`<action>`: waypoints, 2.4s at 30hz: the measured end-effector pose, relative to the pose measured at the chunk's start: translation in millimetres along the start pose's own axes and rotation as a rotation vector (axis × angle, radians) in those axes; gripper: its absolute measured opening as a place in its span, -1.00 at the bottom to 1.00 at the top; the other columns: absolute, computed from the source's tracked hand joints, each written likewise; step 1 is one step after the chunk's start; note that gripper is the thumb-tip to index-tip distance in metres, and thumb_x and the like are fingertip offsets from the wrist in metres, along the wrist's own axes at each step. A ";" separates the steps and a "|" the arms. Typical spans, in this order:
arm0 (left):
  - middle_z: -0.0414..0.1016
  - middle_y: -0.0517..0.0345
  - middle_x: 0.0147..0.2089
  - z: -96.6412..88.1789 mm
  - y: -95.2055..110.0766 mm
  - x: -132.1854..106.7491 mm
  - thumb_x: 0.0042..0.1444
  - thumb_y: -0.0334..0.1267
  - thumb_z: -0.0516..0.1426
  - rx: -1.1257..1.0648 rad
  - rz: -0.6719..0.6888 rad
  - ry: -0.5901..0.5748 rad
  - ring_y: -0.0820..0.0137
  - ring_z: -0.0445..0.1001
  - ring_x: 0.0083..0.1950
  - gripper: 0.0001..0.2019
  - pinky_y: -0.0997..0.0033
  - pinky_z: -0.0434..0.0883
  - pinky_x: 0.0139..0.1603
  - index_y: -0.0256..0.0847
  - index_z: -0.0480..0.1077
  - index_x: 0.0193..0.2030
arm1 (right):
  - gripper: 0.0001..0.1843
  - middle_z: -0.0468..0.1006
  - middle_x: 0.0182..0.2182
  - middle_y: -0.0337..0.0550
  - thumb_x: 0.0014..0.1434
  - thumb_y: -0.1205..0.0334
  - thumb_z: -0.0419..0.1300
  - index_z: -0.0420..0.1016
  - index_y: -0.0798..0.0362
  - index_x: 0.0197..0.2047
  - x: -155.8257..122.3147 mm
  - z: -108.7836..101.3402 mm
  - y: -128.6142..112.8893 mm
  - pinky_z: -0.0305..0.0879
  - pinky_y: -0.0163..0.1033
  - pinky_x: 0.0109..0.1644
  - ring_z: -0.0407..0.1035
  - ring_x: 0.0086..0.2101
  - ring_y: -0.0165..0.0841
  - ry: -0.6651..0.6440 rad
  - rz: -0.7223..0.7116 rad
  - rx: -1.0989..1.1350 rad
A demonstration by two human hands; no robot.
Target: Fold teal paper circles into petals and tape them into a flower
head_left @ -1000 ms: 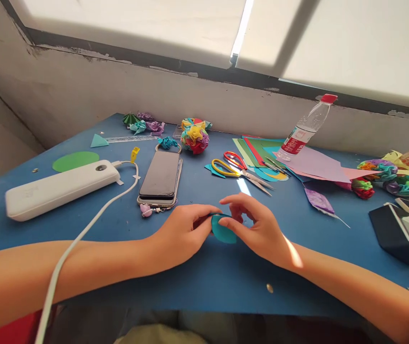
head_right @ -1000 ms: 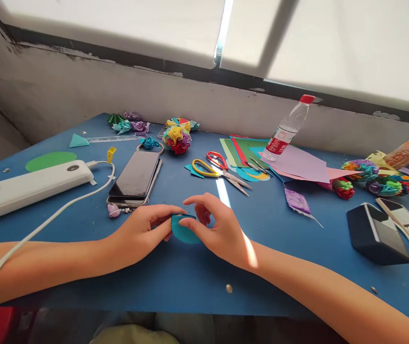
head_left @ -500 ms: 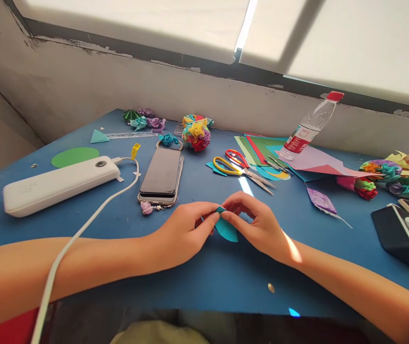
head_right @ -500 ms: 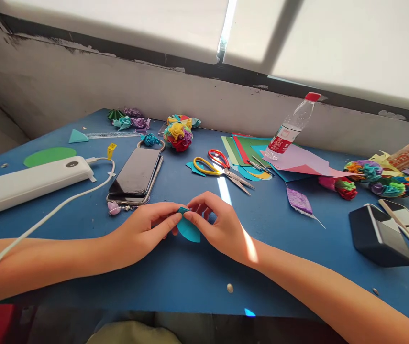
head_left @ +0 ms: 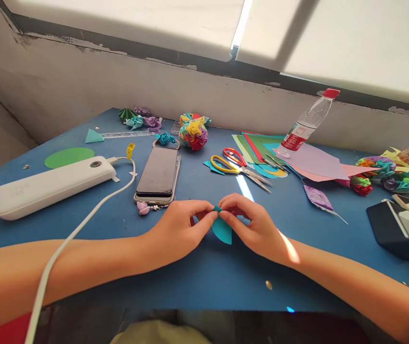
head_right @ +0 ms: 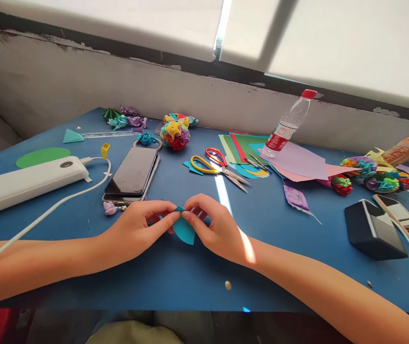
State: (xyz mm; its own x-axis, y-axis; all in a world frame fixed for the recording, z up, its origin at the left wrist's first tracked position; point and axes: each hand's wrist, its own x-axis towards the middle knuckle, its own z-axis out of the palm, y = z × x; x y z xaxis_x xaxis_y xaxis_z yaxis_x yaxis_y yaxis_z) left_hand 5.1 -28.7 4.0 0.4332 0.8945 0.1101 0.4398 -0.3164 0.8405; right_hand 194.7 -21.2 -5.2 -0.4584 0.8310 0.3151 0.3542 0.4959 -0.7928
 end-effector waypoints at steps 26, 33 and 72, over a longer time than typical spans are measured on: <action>0.09 0.31 -0.63 -9.4 -4.4 12.7 0.14 -0.21 0.03 -0.559 -0.227 -0.014 0.53 0.07 -0.54 -0.69 0.49 0.01 -0.54 -0.25 0.18 -0.60 | -0.55 0.41 -0.21 -0.09 0.23 0.08 0.06 0.14 0.07 0.13 0.4 -8.5 -4.5 0.31 -0.28 -0.29 0.31 -0.33 -0.39 -0.095 0.033 0.031; 0.16 0.29 -0.63 -10.0 -8.3 14.8 0.12 -0.18 0.07 -0.534 -0.227 -0.065 0.52 0.13 -0.53 -0.73 0.52 0.06 -0.53 -0.28 0.34 -0.53 | -0.74 0.42 -0.38 -0.17 0.27 0.19 -0.03 0.30 0.08 -0.02 4.3 -8.9 -0.9 0.26 -0.28 -0.29 0.31 -0.39 -0.42 -0.125 0.126 0.145; 0.01 0.30 -0.68 -17.1 -2.0 9.1 -0.05 -0.24 0.05 -0.302 -0.126 -0.257 0.51 0.01 -0.57 -0.75 0.42 -0.05 -0.52 -0.27 0.29 -0.69 | -0.67 0.42 -0.33 -0.18 0.17 -0.03 0.11 0.40 0.09 -0.21 13.1 -12.9 4.7 0.23 -0.31 -0.28 0.28 -0.36 -0.43 -0.257 0.253 0.383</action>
State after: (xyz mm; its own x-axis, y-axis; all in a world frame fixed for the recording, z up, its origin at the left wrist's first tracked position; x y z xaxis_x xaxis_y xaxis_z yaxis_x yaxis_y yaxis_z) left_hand -5.3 -14.6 12.4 0.5900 0.8002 -0.1074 0.2675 -0.0682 0.9611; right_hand 200.9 -4.8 2.0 -0.5994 0.8004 -0.0106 0.1783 0.1206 -0.9766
